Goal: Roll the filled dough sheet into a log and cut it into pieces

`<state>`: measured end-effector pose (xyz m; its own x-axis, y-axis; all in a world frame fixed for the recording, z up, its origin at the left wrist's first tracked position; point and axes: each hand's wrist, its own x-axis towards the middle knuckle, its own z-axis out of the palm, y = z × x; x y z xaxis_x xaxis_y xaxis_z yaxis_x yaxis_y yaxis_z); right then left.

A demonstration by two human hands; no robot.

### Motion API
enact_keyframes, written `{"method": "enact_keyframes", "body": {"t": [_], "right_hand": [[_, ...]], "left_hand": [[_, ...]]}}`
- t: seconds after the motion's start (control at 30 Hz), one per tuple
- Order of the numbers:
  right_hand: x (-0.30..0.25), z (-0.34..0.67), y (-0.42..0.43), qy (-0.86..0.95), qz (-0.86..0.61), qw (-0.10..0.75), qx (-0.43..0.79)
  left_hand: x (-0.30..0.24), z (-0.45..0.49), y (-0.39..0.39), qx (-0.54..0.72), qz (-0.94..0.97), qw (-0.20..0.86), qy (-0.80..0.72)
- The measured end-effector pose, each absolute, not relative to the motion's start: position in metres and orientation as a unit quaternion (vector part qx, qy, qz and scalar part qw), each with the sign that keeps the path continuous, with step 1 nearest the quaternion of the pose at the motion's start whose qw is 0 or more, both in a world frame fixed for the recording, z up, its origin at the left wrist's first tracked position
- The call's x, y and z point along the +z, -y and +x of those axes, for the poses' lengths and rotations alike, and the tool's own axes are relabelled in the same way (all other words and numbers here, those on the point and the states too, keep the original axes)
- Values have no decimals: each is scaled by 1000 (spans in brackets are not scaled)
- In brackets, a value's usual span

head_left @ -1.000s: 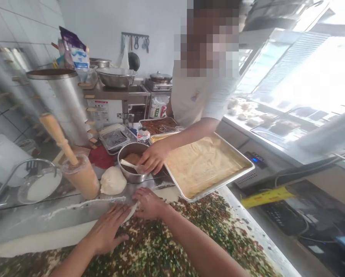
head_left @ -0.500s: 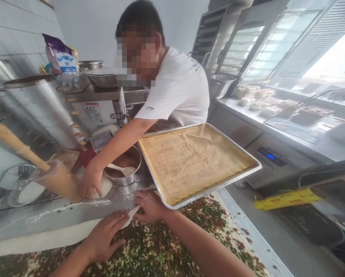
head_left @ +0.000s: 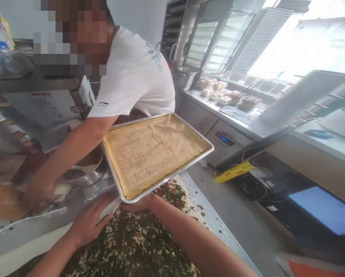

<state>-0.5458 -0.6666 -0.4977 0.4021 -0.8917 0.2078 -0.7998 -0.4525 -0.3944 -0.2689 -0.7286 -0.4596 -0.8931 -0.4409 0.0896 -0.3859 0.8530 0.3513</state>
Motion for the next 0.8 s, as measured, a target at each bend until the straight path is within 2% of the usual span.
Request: {"method": "enact_keyframes", "body": {"t": [0.2, 0.33, 0.53, 0.7, 0.8], "right_hand": [[-483, -597, 643, -509, -831, 122, -187], [-472, -634, 628, -519, -823, 132, -188], [-472, -671, 618, -523, -819, 103, -213], [-470, -702, 613, -554, -807, 75, -188], [-469, -717, 605, -560, -804, 74, -186]], "left_hand": [[-456, -317, 720, -197, 140, 19, 970], [-461, -338, 710, -187, 171, 21, 967], [-469, -382, 696, -203, 184, -3, 962], [-476, -409, 689, -217, 190, 60, 956], [-477, -432, 684, -223, 189, 56, 955]]}}
